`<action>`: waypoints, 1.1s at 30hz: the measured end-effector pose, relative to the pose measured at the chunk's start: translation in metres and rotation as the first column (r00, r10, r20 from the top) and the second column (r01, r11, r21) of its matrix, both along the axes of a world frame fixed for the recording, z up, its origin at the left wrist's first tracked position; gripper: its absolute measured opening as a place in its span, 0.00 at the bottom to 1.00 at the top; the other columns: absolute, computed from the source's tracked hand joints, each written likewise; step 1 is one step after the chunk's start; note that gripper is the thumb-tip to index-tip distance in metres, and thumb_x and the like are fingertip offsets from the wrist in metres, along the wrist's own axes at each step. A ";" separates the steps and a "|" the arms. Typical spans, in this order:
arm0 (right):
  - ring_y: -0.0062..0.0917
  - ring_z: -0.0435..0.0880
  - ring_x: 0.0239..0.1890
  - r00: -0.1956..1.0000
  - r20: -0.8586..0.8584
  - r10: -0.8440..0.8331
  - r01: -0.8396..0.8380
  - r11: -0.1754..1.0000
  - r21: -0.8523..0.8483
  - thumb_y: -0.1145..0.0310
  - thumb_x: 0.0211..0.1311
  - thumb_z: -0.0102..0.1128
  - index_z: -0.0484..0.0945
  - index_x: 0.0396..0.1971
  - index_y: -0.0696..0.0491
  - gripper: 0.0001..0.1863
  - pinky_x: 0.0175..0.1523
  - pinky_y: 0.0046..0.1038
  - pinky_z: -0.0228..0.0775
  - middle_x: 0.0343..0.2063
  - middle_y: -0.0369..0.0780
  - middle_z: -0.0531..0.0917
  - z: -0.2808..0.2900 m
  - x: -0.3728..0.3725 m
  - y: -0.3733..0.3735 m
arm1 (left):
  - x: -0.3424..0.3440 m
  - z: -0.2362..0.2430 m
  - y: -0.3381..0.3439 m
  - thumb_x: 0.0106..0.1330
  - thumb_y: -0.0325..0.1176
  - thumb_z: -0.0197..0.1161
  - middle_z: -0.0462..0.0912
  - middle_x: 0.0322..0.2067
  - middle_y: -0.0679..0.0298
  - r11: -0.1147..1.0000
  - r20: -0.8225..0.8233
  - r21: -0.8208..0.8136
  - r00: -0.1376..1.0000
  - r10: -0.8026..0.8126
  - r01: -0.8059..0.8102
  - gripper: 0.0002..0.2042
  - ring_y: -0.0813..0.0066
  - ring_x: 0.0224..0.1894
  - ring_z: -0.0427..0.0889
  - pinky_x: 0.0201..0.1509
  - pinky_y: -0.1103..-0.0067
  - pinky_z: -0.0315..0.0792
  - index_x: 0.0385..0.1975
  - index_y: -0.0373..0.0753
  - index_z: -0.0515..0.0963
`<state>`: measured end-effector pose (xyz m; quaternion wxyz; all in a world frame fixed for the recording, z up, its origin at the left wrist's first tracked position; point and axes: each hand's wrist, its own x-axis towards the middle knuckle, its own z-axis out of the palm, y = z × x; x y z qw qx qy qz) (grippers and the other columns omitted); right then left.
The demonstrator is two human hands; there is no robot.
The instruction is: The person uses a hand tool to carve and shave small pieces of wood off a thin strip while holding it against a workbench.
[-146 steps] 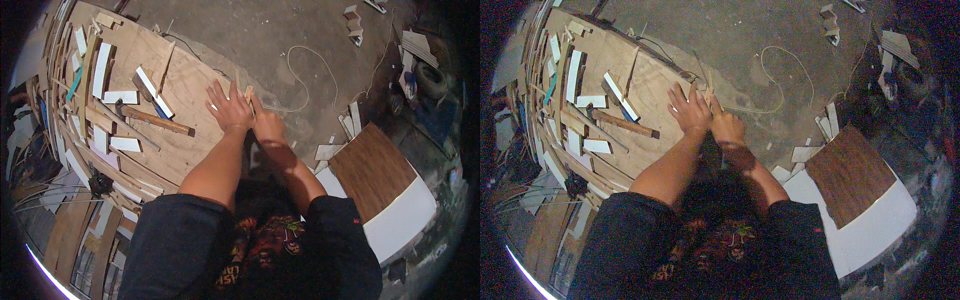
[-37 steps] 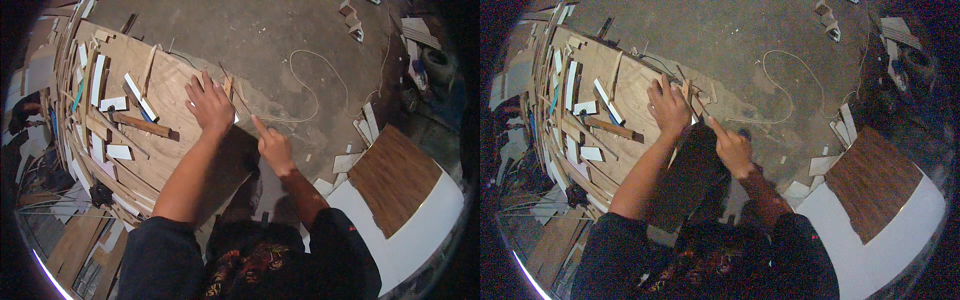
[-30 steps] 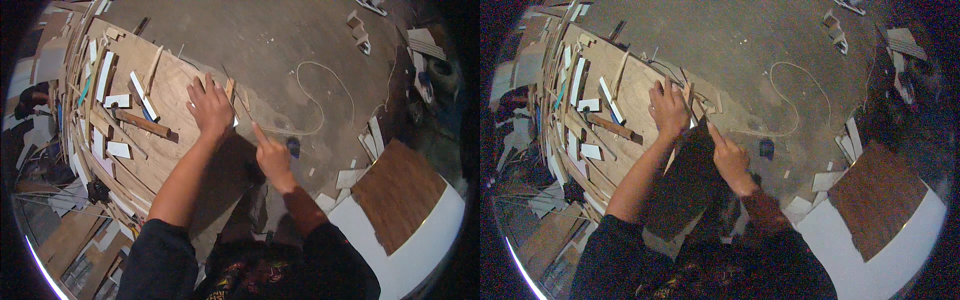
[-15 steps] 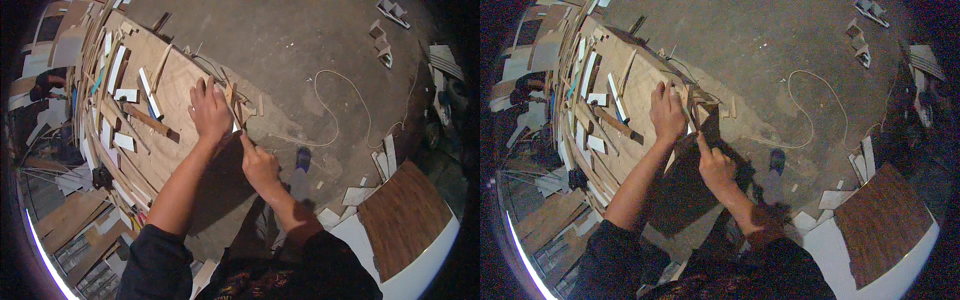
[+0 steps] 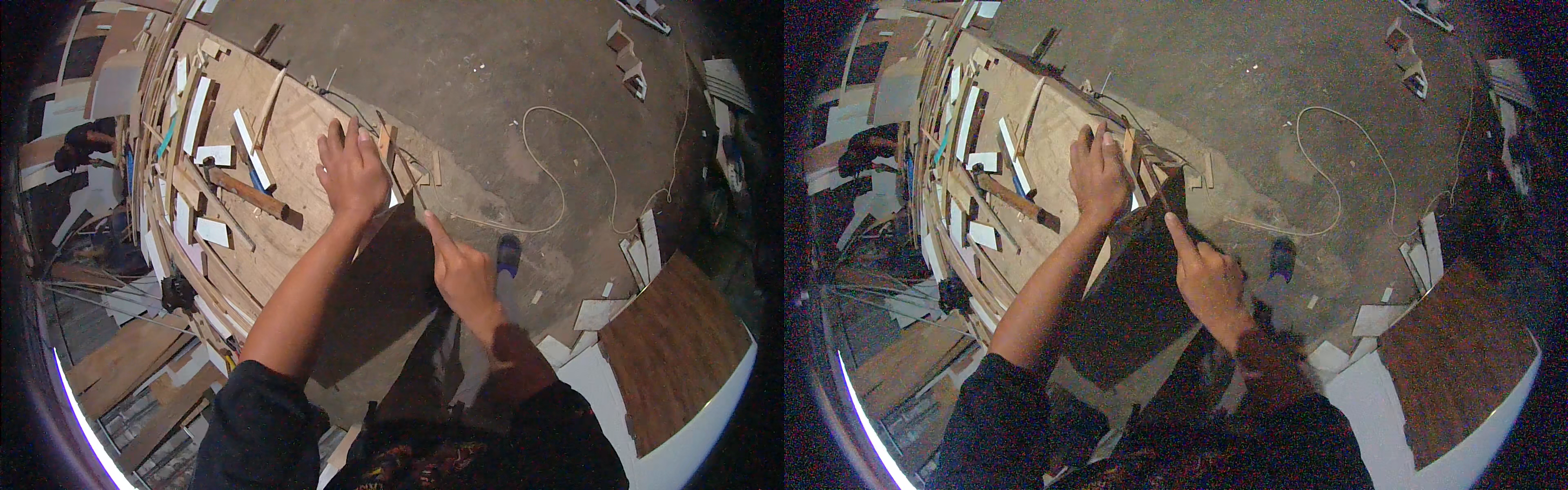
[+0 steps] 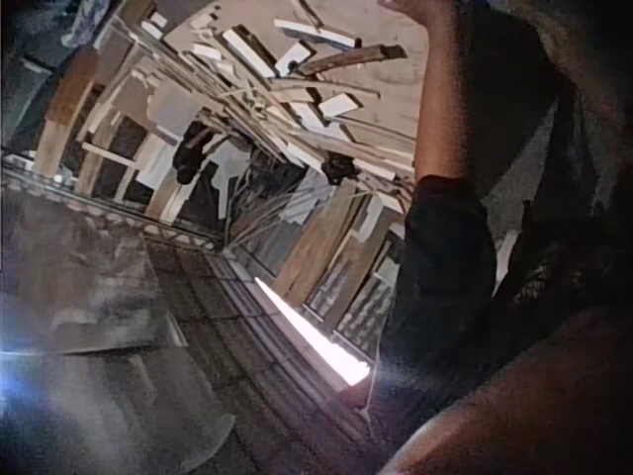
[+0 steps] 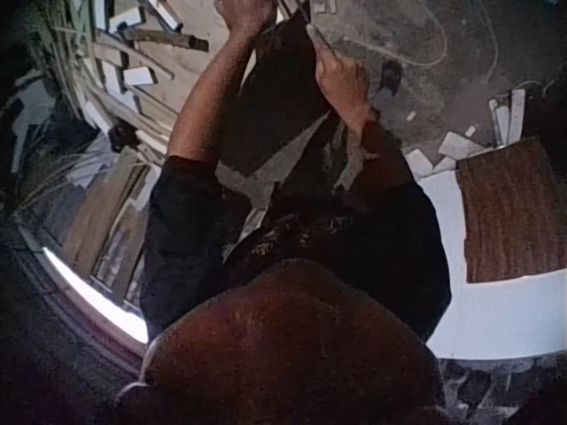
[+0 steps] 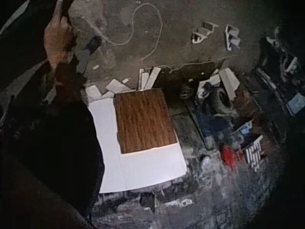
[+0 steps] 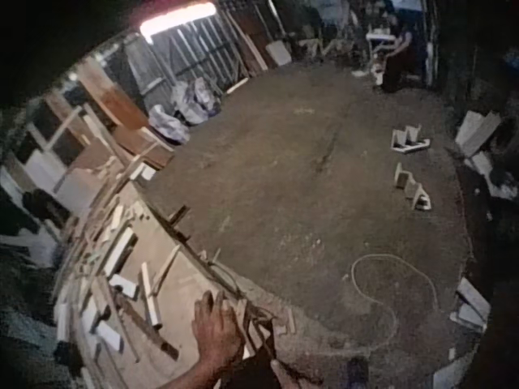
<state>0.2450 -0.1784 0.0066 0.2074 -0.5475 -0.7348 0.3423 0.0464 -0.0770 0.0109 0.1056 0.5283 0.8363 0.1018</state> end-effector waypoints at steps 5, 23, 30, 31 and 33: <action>0.43 0.81 0.22 0.998 0.039 0.041 -0.039 0.998 -0.041 0.73 0.65 0.58 0.67 0.70 0.38 0.33 0.30 0.41 0.74 0.21 0.43 0.79 0.005 -0.011 0.027 | 0.001 0.000 0.000 0.78 0.46 0.37 0.57 0.73 0.52 1.000 -0.029 -0.010 1.000 0.011 -0.011 0.26 0.45 0.75 0.50 0.73 0.46 0.47 0.70 0.43 0.65; 0.38 0.84 0.21 0.975 0.218 0.045 -0.068 0.993 0.100 0.73 0.57 0.61 0.66 0.71 0.38 0.39 0.25 0.39 0.77 0.22 0.41 0.81 -0.003 -0.034 0.043 | -0.001 -0.006 -0.002 0.77 0.45 0.37 0.57 0.72 0.50 0.999 -0.036 0.030 0.999 -0.026 0.027 0.26 0.43 0.75 0.51 0.72 0.46 0.48 0.69 0.40 0.66; 0.42 0.85 0.23 0.972 0.229 0.042 -0.062 0.995 0.081 0.73 0.58 0.60 0.67 0.70 0.34 0.38 0.28 0.44 0.78 0.24 0.41 0.83 -0.008 -0.036 0.045 | -0.001 0.002 0.000 0.78 0.46 0.37 0.57 0.73 0.51 1.000 -0.004 0.001 1.000 0.007 -0.007 0.26 0.45 0.75 0.50 0.73 0.47 0.47 0.70 0.42 0.65; 0.42 0.84 0.23 0.968 0.244 0.057 -0.071 0.996 0.050 0.72 0.59 0.59 0.67 0.70 0.34 0.37 0.29 0.44 0.79 0.25 0.42 0.83 -0.006 -0.037 0.043 | 0.000 0.000 -0.001 0.78 0.46 0.37 0.57 0.73 0.51 1.000 -0.015 -0.002 1.000 0.008 -0.008 0.26 0.45 0.76 0.50 0.73 0.47 0.47 0.70 0.42 0.65; 0.43 0.85 0.24 0.972 0.232 0.034 -0.053 0.996 0.075 0.73 0.59 0.58 0.67 0.70 0.34 0.37 0.30 0.44 0.78 0.25 0.43 0.83 -0.015 -0.043 0.051 | 0.002 0.001 0.002 0.78 0.46 0.37 0.57 0.73 0.51 1.000 0.007 0.005 1.000 0.016 -0.016 0.26 0.45 0.76 0.50 0.73 0.47 0.47 0.70 0.42 0.65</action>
